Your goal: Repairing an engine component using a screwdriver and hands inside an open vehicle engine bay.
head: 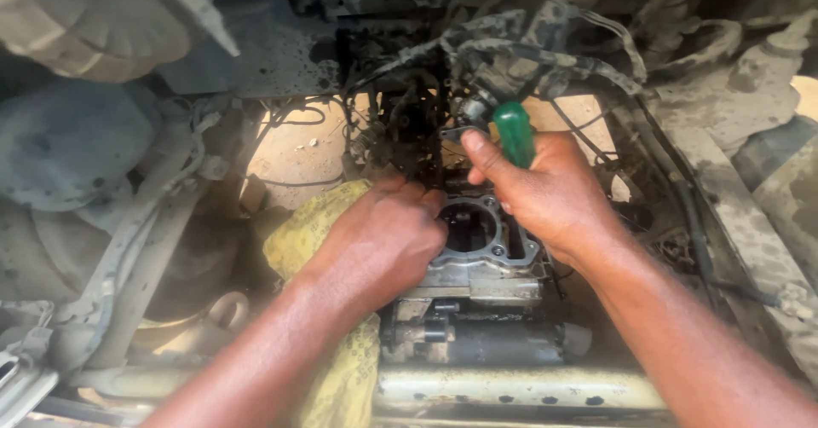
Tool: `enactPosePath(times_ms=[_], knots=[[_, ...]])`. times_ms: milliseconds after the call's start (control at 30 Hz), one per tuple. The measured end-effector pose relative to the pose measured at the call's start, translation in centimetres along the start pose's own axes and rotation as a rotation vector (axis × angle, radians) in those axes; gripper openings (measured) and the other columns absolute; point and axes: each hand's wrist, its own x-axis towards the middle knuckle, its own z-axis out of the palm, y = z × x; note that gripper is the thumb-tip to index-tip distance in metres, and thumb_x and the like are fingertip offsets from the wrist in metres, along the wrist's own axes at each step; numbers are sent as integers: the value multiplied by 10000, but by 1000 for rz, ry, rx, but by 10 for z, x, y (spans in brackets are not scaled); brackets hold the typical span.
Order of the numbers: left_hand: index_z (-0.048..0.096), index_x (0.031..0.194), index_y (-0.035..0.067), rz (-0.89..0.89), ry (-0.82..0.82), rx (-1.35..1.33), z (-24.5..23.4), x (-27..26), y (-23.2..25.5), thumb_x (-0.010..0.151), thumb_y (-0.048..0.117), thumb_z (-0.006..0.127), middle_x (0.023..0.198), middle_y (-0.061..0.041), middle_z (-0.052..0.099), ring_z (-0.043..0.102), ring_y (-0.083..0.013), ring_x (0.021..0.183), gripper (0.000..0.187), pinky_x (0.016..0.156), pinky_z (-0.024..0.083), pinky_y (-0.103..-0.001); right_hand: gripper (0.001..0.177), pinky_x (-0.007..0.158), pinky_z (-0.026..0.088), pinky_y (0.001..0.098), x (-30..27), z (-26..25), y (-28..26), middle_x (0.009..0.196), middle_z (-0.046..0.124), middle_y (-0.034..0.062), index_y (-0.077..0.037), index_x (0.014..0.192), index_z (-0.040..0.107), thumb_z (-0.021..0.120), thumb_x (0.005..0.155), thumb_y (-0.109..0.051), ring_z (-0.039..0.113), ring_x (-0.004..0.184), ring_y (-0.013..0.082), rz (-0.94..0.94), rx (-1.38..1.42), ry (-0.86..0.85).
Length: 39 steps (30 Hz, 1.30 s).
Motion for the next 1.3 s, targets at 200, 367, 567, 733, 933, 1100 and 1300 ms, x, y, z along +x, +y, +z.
enactPosePath(times_ms=[200,367,567,733,933,1100,1300], knots=[[726,682,54,65,-14,57,1,1,3,718,63,636,898,-128,700,674,-253,894,97,934,493,-430,462,414,368,321,-1,-1,-3,490,503,-7,-73,749,742,692,901,-506,465,442,116,39,-45,-3],[725,719,56,90,72,39,3,-1,4,697,91,654,862,-116,691,672,-255,881,83,892,504,-407,468,425,373,323,-1,-1,-2,504,509,-10,-63,752,741,697,904,-503,471,460,105,-6,-29,-42],[726,715,56,98,97,47,12,-4,6,701,80,650,872,-110,694,672,-246,902,81,896,505,-397,448,474,417,293,-1,1,2,583,596,-22,-60,761,740,707,904,-483,513,533,86,-61,-10,-43],[725,718,49,69,42,-31,16,-6,8,721,68,658,864,-110,688,666,-253,918,70,919,498,-411,443,485,421,295,-2,2,1,595,603,-16,-60,772,743,708,902,-481,515,545,92,-50,-17,-47],[737,759,26,-71,-13,-224,11,-11,10,709,-54,604,875,-117,666,667,-248,925,163,1008,488,-483,463,481,422,298,-2,1,0,589,600,-12,-56,762,747,711,891,-499,527,544,93,-34,-44,-46],[771,955,46,-244,-97,-426,25,-16,9,762,-95,558,978,-130,654,666,-249,928,320,903,585,-419,471,485,395,323,-2,2,0,581,559,34,-51,769,751,713,891,-505,497,533,130,31,-68,-54],[749,1141,49,-107,253,-362,30,-13,6,683,-149,557,999,-154,755,696,-301,988,535,969,529,-447,461,580,513,305,0,0,7,701,719,24,-55,787,755,703,897,-499,639,647,106,-117,-55,-61]])
